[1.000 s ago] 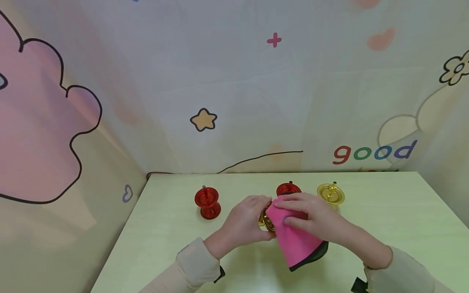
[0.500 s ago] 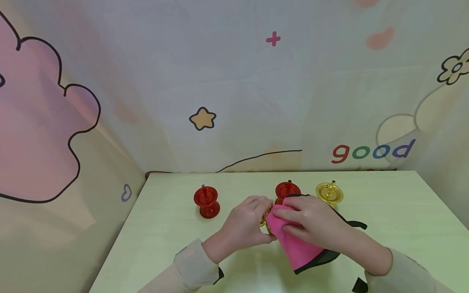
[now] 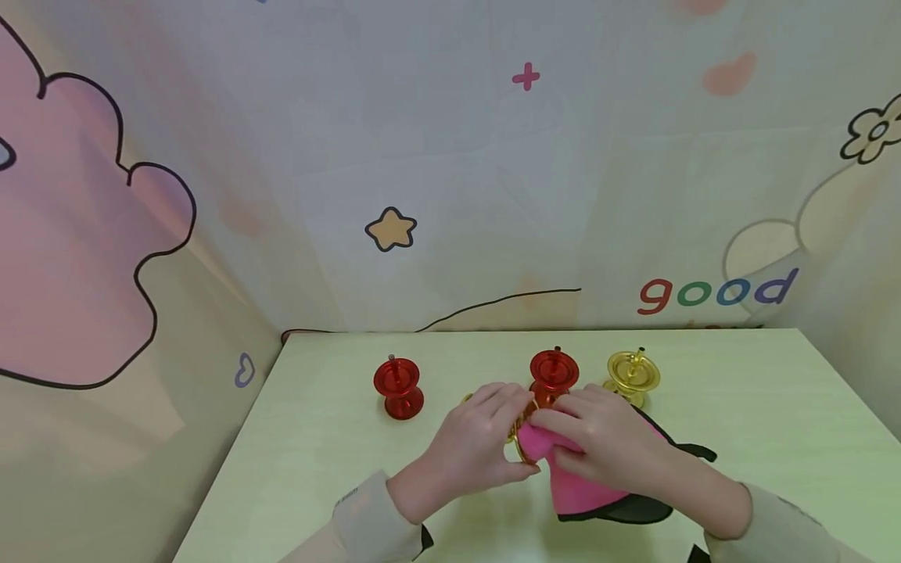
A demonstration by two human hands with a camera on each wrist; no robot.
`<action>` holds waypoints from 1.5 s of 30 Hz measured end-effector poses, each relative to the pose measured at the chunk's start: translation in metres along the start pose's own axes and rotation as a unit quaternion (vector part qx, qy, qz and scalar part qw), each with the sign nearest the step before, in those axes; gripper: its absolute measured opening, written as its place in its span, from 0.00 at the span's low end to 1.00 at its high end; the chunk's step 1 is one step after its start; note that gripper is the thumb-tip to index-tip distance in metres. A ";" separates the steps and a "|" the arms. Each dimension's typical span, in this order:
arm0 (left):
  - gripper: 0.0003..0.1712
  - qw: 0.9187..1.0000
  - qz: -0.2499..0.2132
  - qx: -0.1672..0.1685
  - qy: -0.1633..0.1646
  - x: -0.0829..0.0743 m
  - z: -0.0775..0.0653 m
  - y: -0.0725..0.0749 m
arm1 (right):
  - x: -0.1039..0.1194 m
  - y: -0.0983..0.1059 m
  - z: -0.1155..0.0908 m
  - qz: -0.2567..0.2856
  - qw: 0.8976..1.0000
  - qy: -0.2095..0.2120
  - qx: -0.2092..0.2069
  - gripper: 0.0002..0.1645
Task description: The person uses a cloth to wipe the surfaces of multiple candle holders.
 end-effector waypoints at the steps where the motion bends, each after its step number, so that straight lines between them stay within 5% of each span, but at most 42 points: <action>1: 0.42 1.000 -0.008 0.008 0.000 0.000 -0.001 -0.001 | 0.001 0.002 0.000 0.002 1.000 0.006 -0.007 0.21; 5: 0.53 0.994 -0.063 0.094 0.012 0.004 -0.001 -0.008 | 0.006 0.008 0.000 0.008 0.999 0.031 -0.021 0.18; 11: 0.60 0.949 -0.164 0.259 0.069 0.017 0.003 -0.026 | 0.012 0.015 -0.001 0.002 0.998 0.061 -0.023 0.11; 13: 0.58 0.940 -0.179 0.284 0.066 0.015 0.003 -0.030 | 0.015 0.016 -0.001 0.009 0.997 0.070 -0.023 0.12; 16: 0.55 0.937 -0.191 0.288 0.057 0.011 0.003 -0.032 | 0.015 0.014 -0.002 0.036 0.998 0.055 -0.014 0.15; 20: 0.52 0.946 -0.186 0.260 0.063 0.011 0.002 -0.031 | 0.007 0.010 -0.006 0.081 0.997 0.010 0.005 0.14; 24: 0.52 0.967 -0.137 0.211 0.040 0.006 0.001 -0.025 | 0.004 0.010 -0.006 0.097 0.995 0.014 0.010 0.11; 28: 0.52 0.989 -0.066 0.133 -0.011 -0.003 0.002 -0.014 | 0.000 0.011 -0.005 0.102 0.995 0.001 0.013 0.10; 31: 0.50 0.997 -0.021 0.066 -0.038 -0.009 0.002 -0.004 | -0.005 0.011 -0.004 0.081 0.996 -0.029 0.021 0.11; 37: 0.47 0.995 0.052 -0.048 -0.070 -0.020 -0.001 0.009 | -0.009 0.011 -0.004 0.025 0.997 -0.064 0.019 0.15; 45: 0.46 0.983 0.083 -0.127 -0.105 -0.030 -0.012 0.011 | -0.021 -0.006 -0.016 0.171 0.970 -0.163 0.062 0.15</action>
Point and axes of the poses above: each hand's wrist, its own z-axis towards the middle knuckle, its own y-axis out of the back of the hand, x = y × z, the point moved 10 cm from there along z, towards the middle knuckle, and after that the axes turned 12 degrees about y, right-handed, at the moved point
